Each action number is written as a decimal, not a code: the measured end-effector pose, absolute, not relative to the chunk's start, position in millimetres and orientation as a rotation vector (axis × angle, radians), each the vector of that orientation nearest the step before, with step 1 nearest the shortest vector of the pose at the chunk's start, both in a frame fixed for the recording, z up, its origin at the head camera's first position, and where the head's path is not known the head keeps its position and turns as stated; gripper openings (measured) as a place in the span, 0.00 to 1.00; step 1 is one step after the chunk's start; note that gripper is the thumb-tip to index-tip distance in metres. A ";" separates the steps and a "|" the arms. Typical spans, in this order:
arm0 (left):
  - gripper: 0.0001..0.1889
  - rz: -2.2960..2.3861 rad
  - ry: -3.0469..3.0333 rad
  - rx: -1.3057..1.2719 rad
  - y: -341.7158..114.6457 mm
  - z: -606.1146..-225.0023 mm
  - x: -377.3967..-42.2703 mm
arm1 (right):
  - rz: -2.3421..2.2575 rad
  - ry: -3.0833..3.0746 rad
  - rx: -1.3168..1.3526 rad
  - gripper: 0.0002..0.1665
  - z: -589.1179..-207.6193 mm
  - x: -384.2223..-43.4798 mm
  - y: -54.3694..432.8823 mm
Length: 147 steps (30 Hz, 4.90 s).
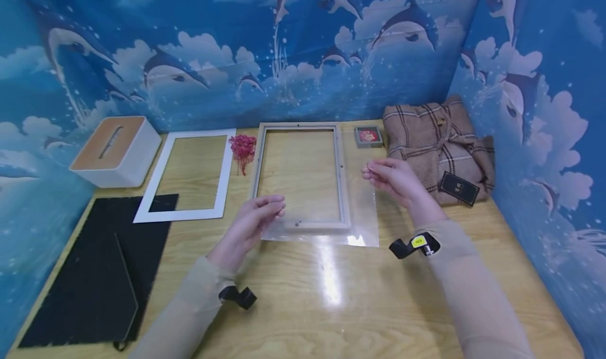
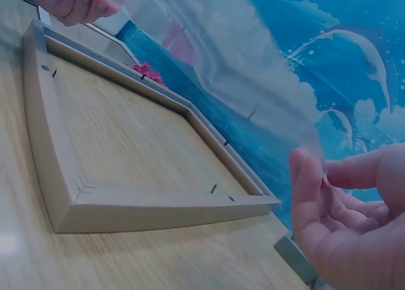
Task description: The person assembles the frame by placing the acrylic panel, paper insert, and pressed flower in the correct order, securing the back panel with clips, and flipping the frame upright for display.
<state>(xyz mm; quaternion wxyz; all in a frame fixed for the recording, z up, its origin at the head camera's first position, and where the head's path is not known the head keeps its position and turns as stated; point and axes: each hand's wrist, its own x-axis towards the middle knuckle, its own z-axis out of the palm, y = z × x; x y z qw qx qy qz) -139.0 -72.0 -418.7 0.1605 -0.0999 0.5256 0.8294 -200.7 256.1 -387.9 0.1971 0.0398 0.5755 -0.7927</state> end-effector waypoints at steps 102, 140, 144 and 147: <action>0.16 2.270 2.003 -0.532 -125.2 -438.4 -173.2 | -1.921 2.052 -0.006 0.33 -421.7 -200.6 190.7; 0.16 2.268 1.995 -0.593 -124.1 -429.9 -173.7 | -1.913 2.068 0.017 0.33 -429.0 -205.1 187.7; 0.16 2.253 2.001 -0.565 -123.6 -431.7 -176.5 | -1.906 2.074 0.027 0.33 -429.8 -207.5 189.5; 0.16 2.219 2.030 -0.545 -124.1 -435.2 -178.0 | -1.881 2.100 0.019 0.32 -429.6 -208.8 190.2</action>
